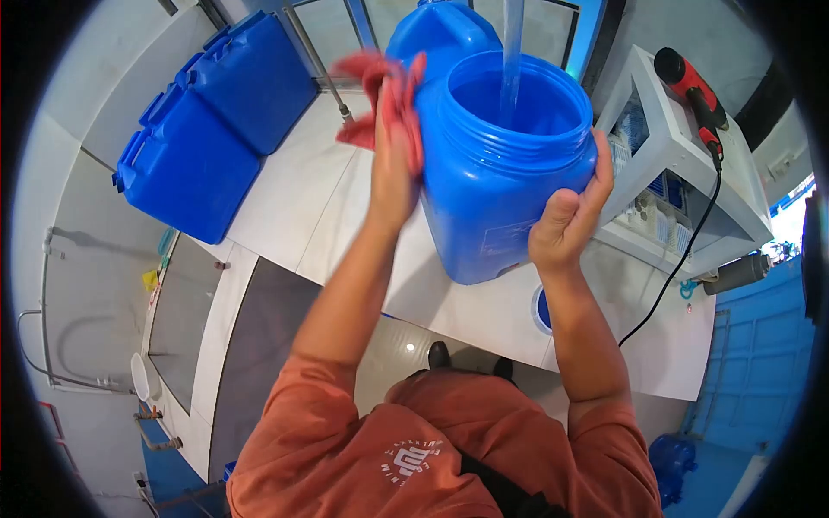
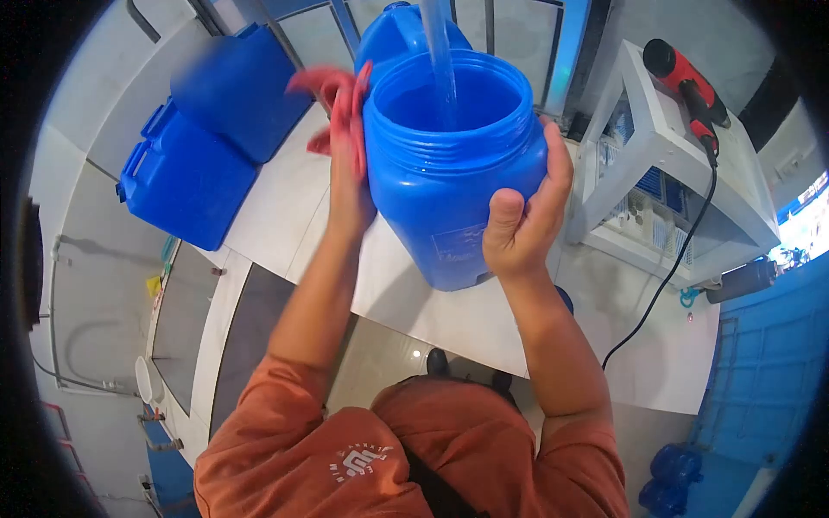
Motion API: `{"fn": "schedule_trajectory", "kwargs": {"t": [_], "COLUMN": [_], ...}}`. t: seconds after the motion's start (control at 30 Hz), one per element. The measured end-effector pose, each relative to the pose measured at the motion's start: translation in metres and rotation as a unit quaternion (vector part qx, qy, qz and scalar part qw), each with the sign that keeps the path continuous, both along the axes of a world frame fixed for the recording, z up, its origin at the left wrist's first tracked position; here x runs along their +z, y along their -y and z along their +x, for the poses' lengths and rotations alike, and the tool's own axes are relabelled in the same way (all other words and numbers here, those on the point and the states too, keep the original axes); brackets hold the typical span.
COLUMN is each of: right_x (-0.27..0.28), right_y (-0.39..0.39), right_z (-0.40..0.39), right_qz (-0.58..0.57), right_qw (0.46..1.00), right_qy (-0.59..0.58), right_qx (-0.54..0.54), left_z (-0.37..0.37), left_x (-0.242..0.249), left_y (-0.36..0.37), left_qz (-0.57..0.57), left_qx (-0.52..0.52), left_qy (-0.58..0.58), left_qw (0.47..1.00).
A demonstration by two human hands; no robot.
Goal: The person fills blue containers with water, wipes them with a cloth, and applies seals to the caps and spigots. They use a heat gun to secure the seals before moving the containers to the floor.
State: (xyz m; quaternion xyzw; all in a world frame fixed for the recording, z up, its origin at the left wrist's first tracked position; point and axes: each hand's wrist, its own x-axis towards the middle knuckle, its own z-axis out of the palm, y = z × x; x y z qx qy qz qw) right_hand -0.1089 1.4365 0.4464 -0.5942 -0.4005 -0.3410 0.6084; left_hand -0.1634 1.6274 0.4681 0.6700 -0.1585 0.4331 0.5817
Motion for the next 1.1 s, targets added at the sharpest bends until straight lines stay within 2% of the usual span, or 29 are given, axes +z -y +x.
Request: {"fn": "schedule_trajectory", "kwargs": {"t": [0.03,0.1,0.17,0.2,0.23,0.27,0.3,0.33,0.4,0.43,0.5,0.6,0.63,0.7,0.73,0.77,0.8,0.83,0.87,0.93,0.97,1.03,1.1], "right_x": [-0.001,-0.001,0.001,0.001,0.001,0.000,0.000,0.001,0.001,0.001,0.000,-0.002,-0.003,-0.004,-0.004,-0.003,-0.004,-0.005,-0.006,-0.006,-0.006,-0.008,-0.009], "right_y": [0.000,0.000,0.002,0.002,0.001,0.000,-0.001,-0.001,0.001,0.001,0.001,0.001,0.001,0.002,0.003,0.004,0.005,0.006,0.005,0.003,0.000,0.000,0.001], "right_z": [-0.001,0.000,-0.001,-0.002,0.000,0.001,0.002,0.002,-0.001,0.000,0.001,0.002,0.003,0.004,0.004,0.003,0.002,0.001,0.001,0.005,0.006,0.008,0.008], "right_qz": [-0.002,-0.002,-0.004,-0.010,-0.006,0.009,0.025,0.029,0.018,0.022,0.016,0.015,0.016,0.038,0.038,0.007,-0.025,-0.027,-0.018,-0.009,0.018,0.044,0.042], "right_qw": [1.000,1.000,1.000,1.000,1.000,1.000,1.000,0.999,0.999,0.999,0.999,0.999,0.999,0.999,0.998,0.999,0.999,0.998,0.999,0.999,1.000,0.999,0.999], "right_qy": [-0.001,0.006,0.007,0.001,0.004,0.006,0.009,0.012,-0.002,0.001,-0.001,-0.006,-0.004,-0.028,-0.028,-0.015,-0.004,-0.007,-0.007,-0.008,-0.001,0.008,0.007], "right_qx": [0.000,-0.010,-0.014,-0.017,-0.022,-0.019,-0.016,-0.022,-0.026,-0.031,-0.033,-0.034,-0.040,-0.019,-0.029,-0.036,-0.043,-0.052,-0.038,-0.034,-0.023,-0.007,-0.010], "left_z": [0.010,0.028,0.005,0.013,0.011,0.000,-0.032,-0.032,-0.022,-0.012,0.018,0.069,0.083,0.106,0.115,0.123,0.132,0.147,0.157,0.163,0.169,0.175,0.169], "left_x": [-0.005,-0.031,-0.051,-0.115,-0.170,-0.202,-0.145,-0.106,-0.053,-0.036,-0.001,0.057,0.079,0.123,0.137,0.147,0.153,0.152,0.151,0.140,0.127,0.106,0.095], "left_y": [-0.014,-0.037,-0.023,-0.033,-0.041,-0.040,-0.005,0.006,0.013,0.007,-0.028,-0.078,-0.082,-0.085,-0.088,-0.093,-0.101,-0.116,-0.123,-0.142,-0.159,-0.172,-0.166], "left_qz": [-0.002,-0.122,-0.175,-0.163,-0.208,-0.251,-0.276,-0.270,-0.132,-0.127,0.045,0.290,0.291,0.294,0.297,0.241,0.180,0.133,0.074,0.012,0.013,-0.106,-0.110], "left_qx": [0.000,-0.029,-0.081,-0.035,-0.051,-0.066,-0.054,-0.059,0.027,0.022,0.091,0.185,0.179,0.050,0.041,-0.093,-0.225,-0.243,-0.389,-0.329,-0.337,-0.264,-0.241], "left_qy": [-0.001,-0.088,-0.255,-0.220,-0.278,-0.334,-0.426,-0.425,-0.263,-0.261,-0.161,0.012,0.016,-0.231,-0.229,-0.299,-0.365,-0.417,-0.397,-0.382,-0.385,-0.383,-0.367], "left_qw": [1.000,0.988,0.947,0.961,0.937,0.906,0.860,0.862,0.955,0.957,0.982,0.939,0.940,0.926,0.926,0.918,0.885,0.866,0.828,0.864,0.859,0.879,0.891]}}
